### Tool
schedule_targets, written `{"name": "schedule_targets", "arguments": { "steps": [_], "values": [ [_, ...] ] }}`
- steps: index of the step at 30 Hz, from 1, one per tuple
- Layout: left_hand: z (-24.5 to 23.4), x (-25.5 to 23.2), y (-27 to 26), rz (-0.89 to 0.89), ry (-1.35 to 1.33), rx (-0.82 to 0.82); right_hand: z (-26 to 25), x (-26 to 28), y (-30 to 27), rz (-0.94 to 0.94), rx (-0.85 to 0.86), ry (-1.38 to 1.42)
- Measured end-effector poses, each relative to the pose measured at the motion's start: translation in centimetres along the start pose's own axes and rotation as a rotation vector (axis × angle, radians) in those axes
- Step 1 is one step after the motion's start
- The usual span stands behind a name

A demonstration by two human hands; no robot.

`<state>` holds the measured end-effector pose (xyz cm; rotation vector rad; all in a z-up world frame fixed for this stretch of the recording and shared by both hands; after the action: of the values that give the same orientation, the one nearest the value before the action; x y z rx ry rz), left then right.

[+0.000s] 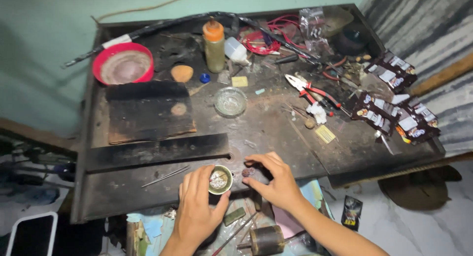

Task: Soldering a small jewelry component using a blowtorch and then setting small stones or parts into the piece on a workbench.

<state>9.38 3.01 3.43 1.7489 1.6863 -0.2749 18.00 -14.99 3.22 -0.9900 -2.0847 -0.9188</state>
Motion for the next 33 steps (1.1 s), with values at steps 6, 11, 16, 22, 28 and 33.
{"name": "schedule_targets", "arguments": {
  "steps": [6, 11, 16, 22, 28, 33],
  "values": [
    [-1.0, 0.5, -0.1, -0.005, 0.004, -0.052, -0.5, 1.4, -0.1, -0.014, -0.025, -0.013],
    [-1.9, -0.1, 0.1, 0.052, -0.089, -0.101, -1.0, 2.2, -0.5, -0.005, -0.073, -0.005],
    [-0.8, 0.5, -0.3, 0.035, -0.095, -0.061, -2.4, 3.1, -2.2, -0.052, -0.205, 0.012],
    [0.1, -0.5, 0.2, 0.082, -0.137, -0.029, -5.2, 0.7, -5.6, -0.029, -0.421, 0.052],
    [1.5, -4.6, 4.0, 0.162, -0.174, 0.074, -6.1, -1.0, -7.0, -0.055, -0.538, 0.015],
    [6.2, -7.2, 11.4, 0.224, -0.199, 0.119, -6.6, -1.0, -6.9, -0.116, -0.564, 0.029]
  ]
}}
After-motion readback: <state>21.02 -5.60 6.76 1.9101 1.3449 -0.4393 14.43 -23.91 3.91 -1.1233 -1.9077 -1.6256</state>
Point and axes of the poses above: each hand's wrist, its own y-axis towards the middle knuckle, its own z-axis out of the palm, x = y × z, the point moved 8 cm from there along y, towards the middle knuckle, and after that the axes turned 1 degree about x, right-handed, at the moved point
